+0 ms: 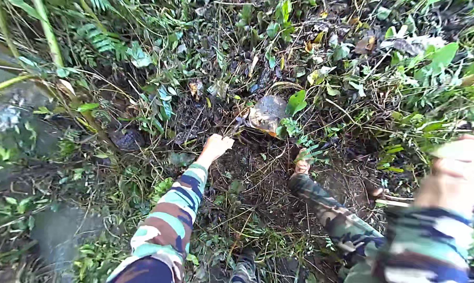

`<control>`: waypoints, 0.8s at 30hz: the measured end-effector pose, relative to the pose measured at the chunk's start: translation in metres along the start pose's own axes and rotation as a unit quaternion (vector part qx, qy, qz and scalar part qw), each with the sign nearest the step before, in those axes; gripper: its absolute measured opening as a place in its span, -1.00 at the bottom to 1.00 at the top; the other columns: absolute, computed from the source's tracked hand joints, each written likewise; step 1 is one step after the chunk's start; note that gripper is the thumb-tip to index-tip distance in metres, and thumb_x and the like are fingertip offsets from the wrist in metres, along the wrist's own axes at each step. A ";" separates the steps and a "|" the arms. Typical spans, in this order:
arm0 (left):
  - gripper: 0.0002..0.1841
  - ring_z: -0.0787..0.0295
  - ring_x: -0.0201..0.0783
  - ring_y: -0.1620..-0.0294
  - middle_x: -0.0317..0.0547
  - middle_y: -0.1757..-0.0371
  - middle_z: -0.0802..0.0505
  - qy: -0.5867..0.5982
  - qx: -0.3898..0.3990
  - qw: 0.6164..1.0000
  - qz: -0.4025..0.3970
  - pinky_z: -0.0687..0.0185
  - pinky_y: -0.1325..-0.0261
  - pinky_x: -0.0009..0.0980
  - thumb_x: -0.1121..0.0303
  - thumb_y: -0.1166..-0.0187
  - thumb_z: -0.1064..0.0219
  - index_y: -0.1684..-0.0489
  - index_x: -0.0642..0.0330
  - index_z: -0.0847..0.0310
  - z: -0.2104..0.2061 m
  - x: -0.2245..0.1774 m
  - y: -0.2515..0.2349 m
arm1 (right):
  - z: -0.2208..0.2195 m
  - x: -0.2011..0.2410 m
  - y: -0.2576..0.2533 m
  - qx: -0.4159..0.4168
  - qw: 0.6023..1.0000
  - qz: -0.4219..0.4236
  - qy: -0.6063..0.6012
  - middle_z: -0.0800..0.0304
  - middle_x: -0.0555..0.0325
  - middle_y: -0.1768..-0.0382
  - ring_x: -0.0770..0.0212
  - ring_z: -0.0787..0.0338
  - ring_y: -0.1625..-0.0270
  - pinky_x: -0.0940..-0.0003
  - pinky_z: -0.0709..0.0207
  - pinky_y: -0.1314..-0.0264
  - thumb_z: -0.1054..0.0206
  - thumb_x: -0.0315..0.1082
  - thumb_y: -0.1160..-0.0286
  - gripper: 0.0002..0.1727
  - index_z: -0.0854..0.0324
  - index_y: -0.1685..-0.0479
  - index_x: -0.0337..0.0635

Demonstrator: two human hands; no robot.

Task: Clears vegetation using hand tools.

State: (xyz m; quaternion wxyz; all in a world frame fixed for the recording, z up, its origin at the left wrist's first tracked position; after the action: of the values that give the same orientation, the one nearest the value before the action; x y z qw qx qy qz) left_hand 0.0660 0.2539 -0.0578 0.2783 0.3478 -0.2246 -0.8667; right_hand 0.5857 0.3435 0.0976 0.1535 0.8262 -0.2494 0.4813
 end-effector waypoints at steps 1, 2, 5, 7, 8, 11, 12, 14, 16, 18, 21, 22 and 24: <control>-0.47 -0.70 0.31 -0.33 0.49 -0.17 -0.76 -0.007 -0.004 1.000 0.000 -0.47 -0.43 0.27 0.17 -0.92 0.03 -0.01 0.60 -0.66 0.001 0.001 0.000 | -0.021 -0.042 0.046 -0.066 0.995 -0.039 0.060 -0.46 0.39 0.70 0.50 -0.52 0.69 0.54 -0.54 0.57 0.30 -0.19 -0.90 -0.59 -0.40 0.28 -0.06; -0.47 -0.70 0.31 -0.33 0.48 -0.17 -0.77 -0.012 -0.010 1.000 0.001 -0.48 -0.43 0.26 0.17 -0.91 0.01 0.00 0.59 -0.67 0.000 0.003 0.001 | -0.028 -0.098 0.109 -0.058 0.983 -0.101 0.140 -0.42 0.33 0.62 0.46 -0.48 0.65 0.48 -0.53 0.50 0.21 -0.27 -0.88 -0.68 -0.41 0.17 -0.14; -0.47 -0.69 0.31 -0.38 0.48 -0.22 -0.76 -0.020 -0.020 1.000 0.011 -0.46 -0.48 0.25 0.16 -0.91 0.00 -0.07 0.59 -0.66 0.000 0.018 0.006 | 0.030 -0.282 0.326 0.233 0.824 -0.298 0.422 -0.63 -0.10 0.49 0.14 -0.63 0.57 0.19 -0.64 0.41 -0.19 -0.38 -0.72 -0.71 -0.57 -0.03 -0.54; -0.48 -0.72 0.34 -0.32 0.49 -0.17 -0.78 -0.021 -0.041 0.999 0.025 -0.49 -0.43 0.30 0.15 -0.90 -0.02 -0.03 0.58 -0.68 0.016 0.039 0.011 | 0.081 -0.334 0.432 0.378 0.609 -0.460 0.524 -0.76 -0.30 0.11 -0.12 -0.79 0.20 -0.09 -0.68 0.02 -0.25 -0.30 -0.69 -0.60 -0.54 -0.32 -0.43; -0.50 -0.72 0.36 -0.30 0.51 -0.15 -0.78 -0.035 -0.047 0.998 0.036 -0.49 -0.40 0.32 0.18 -0.89 -0.04 0.00 0.60 -0.67 0.030 0.053 0.019 | 0.095 -0.338 0.468 0.391 0.555 -0.506 0.532 -0.74 -0.30 0.04 -0.12 -0.79 0.14 -0.09 -0.66 -0.02 -0.27 -0.33 -0.66 -0.61 -0.52 -0.33 -0.41; -0.62 -0.73 0.33 -0.30 0.47 -0.15 -0.79 -0.031 -0.057 0.997 0.050 -0.50 -0.41 0.30 0.29 -0.81 -0.17 -0.06 0.56 -0.67 0.046 0.070 0.036 | 0.086 -0.314 0.459 0.413 0.499 -0.510 0.566 -0.74 -0.31 -0.04 -0.15 -0.80 0.03 -0.11 -0.65 -0.10 -0.32 -0.34 -0.60 -0.60 -0.55 -0.32 -0.39; -0.63 -0.76 0.30 -0.26 0.44 -0.13 -0.81 -0.017 -0.064 0.997 0.045 -0.54 -0.39 0.28 0.28 -0.80 -0.17 -0.06 0.52 -0.69 0.043 0.068 0.036 | 0.079 -0.303 0.430 0.423 0.494 -0.492 0.579 -0.76 -0.31 -0.03 -0.16 -0.81 0.02 -0.14 -0.65 -0.11 -0.36 -0.33 -0.56 -0.59 -0.57 -0.30 -0.39; -0.54 -0.74 0.35 -0.25 0.50 -0.09 -0.78 -0.016 -0.060 0.997 0.041 -0.52 -0.36 0.31 0.21 -0.88 -0.07 0.01 0.57 -0.66 0.039 0.061 0.036 | 0.067 -0.271 0.366 0.415 0.526 -0.467 0.576 -0.75 -0.17 0.19 0.00 -0.77 0.25 0.01 -0.67 0.09 -0.45 -0.32 -0.50 -0.60 -0.60 -0.20 -0.40; -0.48 -0.73 0.35 -0.27 0.51 -0.12 -0.78 0.012 -0.060 0.997 0.046 -0.48 -0.39 0.30 0.16 -0.91 -0.02 -0.01 0.60 -0.66 0.042 0.058 0.039 | 0.057 -0.220 0.300 0.360 0.605 -0.457 0.543 -0.62 0.06 0.42 0.25 -0.62 0.49 0.27 -0.60 0.34 -0.43 -0.36 -0.56 -0.65 -0.54 -0.16 -0.42; -0.47 -0.71 0.32 -0.33 0.49 -0.18 -0.78 0.028 -0.055 0.997 0.048 -0.45 -0.47 0.27 0.16 -0.92 0.00 -0.08 0.60 -0.66 0.046 0.055 0.042 | 0.049 -0.158 0.231 0.275 0.702 -0.408 0.515 -0.61 0.10 0.47 0.29 -0.62 0.53 0.33 -0.62 0.38 -0.35 -0.36 -0.66 -0.69 -0.53 -0.16 -0.45; -0.48 -0.72 0.31 -0.31 0.45 -0.15 -0.80 0.036 -0.053 0.997 0.042 -0.46 -0.45 0.26 0.17 -0.92 0.01 -0.04 0.58 -0.68 0.054 0.050 0.041 | 0.025 -0.087 0.114 0.164 0.866 -0.257 0.396 -0.54 0.33 0.72 0.41 -0.58 0.70 0.44 -0.60 0.56 -0.06 -0.30 -0.80 -0.77 -0.49 0.19 -0.24; -0.47 -0.72 0.30 -0.31 0.44 -0.15 -0.81 0.033 -0.049 0.997 0.043 -0.46 -0.45 0.25 0.16 -0.93 0.02 -0.05 0.57 -0.68 0.055 0.048 0.042 | 0.006 -0.073 0.079 0.131 0.920 -0.205 0.308 -0.52 0.44 0.82 0.48 -0.57 0.77 0.52 -0.61 0.60 0.06 -0.26 -0.86 -0.66 -0.44 0.37 -0.07; -0.46 -0.67 0.32 -0.40 0.47 -0.25 -0.77 0.026 -0.037 0.998 0.050 -0.41 -0.52 0.25 0.15 -0.94 0.05 -0.15 0.58 -0.65 0.054 0.046 0.044 | -0.045 -0.065 0.033 0.066 0.981 -0.140 0.116 -0.41 0.54 0.83 0.55 -0.49 0.75 0.56 -0.59 0.53 0.19 -0.11 -0.95 -0.59 -0.35 0.40 0.12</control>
State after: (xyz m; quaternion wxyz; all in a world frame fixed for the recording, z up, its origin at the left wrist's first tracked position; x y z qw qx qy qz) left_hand 0.0131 0.2025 -0.0183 0.3394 0.3482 -0.2021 -0.8501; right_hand 0.5079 0.3561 0.0631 0.1922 0.7996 -0.0789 0.5635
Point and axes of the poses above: each hand's wrist, its own y-axis away from the middle knuckle, its own z-axis out of the back of the hand, x = y × z, the point moved 8 cm from there along -y, towards the middle knuckle
